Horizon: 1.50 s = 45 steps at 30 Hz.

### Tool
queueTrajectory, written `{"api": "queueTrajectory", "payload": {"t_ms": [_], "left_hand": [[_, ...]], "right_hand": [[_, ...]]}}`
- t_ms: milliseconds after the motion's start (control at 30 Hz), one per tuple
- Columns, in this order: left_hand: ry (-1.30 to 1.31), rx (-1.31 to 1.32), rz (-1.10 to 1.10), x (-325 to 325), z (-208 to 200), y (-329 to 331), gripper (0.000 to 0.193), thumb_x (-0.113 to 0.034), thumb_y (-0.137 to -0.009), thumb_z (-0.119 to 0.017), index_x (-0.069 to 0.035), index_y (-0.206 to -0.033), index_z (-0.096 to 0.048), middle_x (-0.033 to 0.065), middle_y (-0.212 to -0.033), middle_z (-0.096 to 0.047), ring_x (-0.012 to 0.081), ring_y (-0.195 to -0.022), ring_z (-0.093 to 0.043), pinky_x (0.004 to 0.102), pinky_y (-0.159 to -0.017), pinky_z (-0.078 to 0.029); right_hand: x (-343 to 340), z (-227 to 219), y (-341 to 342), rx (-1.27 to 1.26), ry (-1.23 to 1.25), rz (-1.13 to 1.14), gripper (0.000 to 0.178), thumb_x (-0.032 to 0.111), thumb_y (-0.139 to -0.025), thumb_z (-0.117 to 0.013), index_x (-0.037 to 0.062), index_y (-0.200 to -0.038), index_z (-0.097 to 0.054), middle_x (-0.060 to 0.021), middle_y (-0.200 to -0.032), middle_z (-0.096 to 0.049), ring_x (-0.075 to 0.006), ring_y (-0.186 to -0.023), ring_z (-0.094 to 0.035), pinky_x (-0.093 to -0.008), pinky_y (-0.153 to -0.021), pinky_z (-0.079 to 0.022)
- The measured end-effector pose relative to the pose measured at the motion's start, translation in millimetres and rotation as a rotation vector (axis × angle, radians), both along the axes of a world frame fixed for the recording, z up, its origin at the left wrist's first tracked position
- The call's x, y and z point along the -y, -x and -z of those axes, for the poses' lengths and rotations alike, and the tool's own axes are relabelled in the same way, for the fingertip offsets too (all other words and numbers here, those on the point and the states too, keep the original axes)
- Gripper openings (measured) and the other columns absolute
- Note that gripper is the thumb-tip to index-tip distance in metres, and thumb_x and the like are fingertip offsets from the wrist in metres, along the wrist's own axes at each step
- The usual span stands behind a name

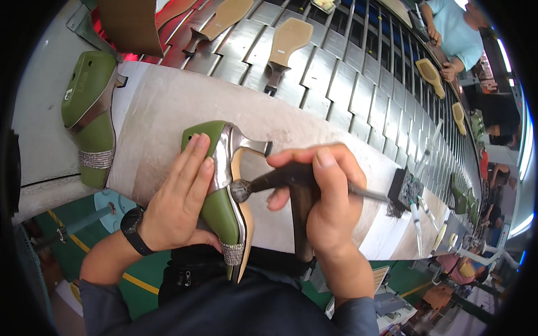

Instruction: The person attaches outsoles to shoes by pressing them into place by hand, then hammers along the edges and heels with a hammer.

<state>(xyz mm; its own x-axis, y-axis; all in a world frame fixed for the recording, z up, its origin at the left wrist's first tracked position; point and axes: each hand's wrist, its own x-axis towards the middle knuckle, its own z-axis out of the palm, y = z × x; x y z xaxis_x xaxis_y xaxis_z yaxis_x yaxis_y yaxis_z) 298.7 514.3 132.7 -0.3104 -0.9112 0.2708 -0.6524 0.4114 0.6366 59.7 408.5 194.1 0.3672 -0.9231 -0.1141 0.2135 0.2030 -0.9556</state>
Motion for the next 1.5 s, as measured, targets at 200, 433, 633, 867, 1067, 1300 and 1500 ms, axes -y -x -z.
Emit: {"api": "queueTrajectory", "payload": {"t_ms": [200, 433, 633, 867, 1067, 1300, 1500], "left_hand": [[-0.016, 0.01, 0.002, -1, 0, -2, 0.137, -0.058, -0.059, -0.089, 0.003, -0.164, -0.026, 0.036, -0.168, -0.024, 0.0546, -0.156, -0.027, 0.0703, -0.122, -0.029], [0.024, 0.01, -0.017, 2, 6, -4, 0.133, -0.06, -0.061, -0.086, 0.003, -0.163, -0.029, 0.0351, -0.168, -0.026, 0.0534, -0.155, -0.029, 0.0704, -0.122, -0.03], [0.039, 0.013, -0.043, 2, 7, -3, 0.13, -0.061, -0.062, -0.083, 0.002, -0.163, -0.03, 0.0341, -0.168, -0.028, 0.0523, -0.155, -0.031, 0.0698, -0.122, -0.031], [0.035, 0.016, -0.05, -1, 8, -7, 0.127, -0.06, -0.067, -0.081, 0.002, -0.164, -0.028, 0.0335, -0.167, -0.03, 0.052, -0.155, -0.031, 0.0685, -0.122, -0.032], [0.04, 0.022, -0.048, 0, 7, -7, 0.136, -0.058, -0.058, -0.087, 0.002, -0.164, -0.026, 0.034, -0.168, -0.027, 0.0528, -0.155, -0.031, 0.0686, -0.122, -0.032], [0.07, 0.159, -0.117, -10, -6, -1, 0.14, -0.061, -0.059, -0.088, 0.002, -0.165, -0.022, 0.038, -0.168, -0.024, 0.0562, -0.155, -0.029, 0.071, -0.124, -0.022], [0.17, 0.355, 0.205, 16, -41, -4, 0.133, -0.063, -0.055, -0.088, -0.003, -0.161, -0.034, 0.0221, -0.171, -0.032, 0.0417, -0.158, -0.034, 0.0714, -0.125, -0.019]], "right_hand": [[3, 4, -23, -0.026, 0.056, 0.141, 0.028, 0.023, -0.112, -0.044, -0.0026, -0.107, -0.053, -0.0342, -0.103, -0.071, -0.0278, -0.057, -0.066, -0.0381, -0.058, -0.06], [46, -19, -37, -0.171, -0.043, -0.117, 0.025, 0.02, -0.11, -0.05, -0.0018, -0.103, -0.058, -0.0281, -0.099, -0.075, -0.0236, -0.053, -0.064, -0.031, -0.051, -0.055], [17, 10, -12, 0.06, -0.023, 0.016, 0.026, 0.023, -0.11, -0.047, -0.0003, -0.103, -0.055, -0.0336, -0.098, -0.072, -0.0272, -0.051, -0.062, -0.0356, -0.049, -0.056], [15, 2, -16, 0.068, -0.001, -0.066, 0.025, 0.022, -0.108, -0.049, -0.0005, -0.1, -0.055, -0.0343, -0.096, -0.072, -0.0244, -0.047, -0.059, -0.0344, -0.047, -0.054], [33, -23, -34, -0.135, 0.005, -0.164, 0.022, 0.017, -0.106, -0.053, -0.0015, -0.093, -0.057, -0.0299, -0.093, -0.074, -0.0201, -0.046, -0.059, -0.0283, -0.046, -0.051], [2, 35, -4, 0.129, -0.095, 0.078, 0.03, 0.031, -0.111, -0.047, 0.0025, -0.108, -0.057, -0.03, -0.104, -0.075, -0.023, -0.051, -0.062, -0.0359, -0.053, -0.056], [-26, 52, 20, 0.16, -0.247, 0.246, 0.029, 0.031, -0.111, -0.05, 0.0036, -0.11, -0.058, -0.0282, -0.104, -0.075, -0.0239, -0.054, -0.065, -0.0368, -0.057, -0.057]]}}
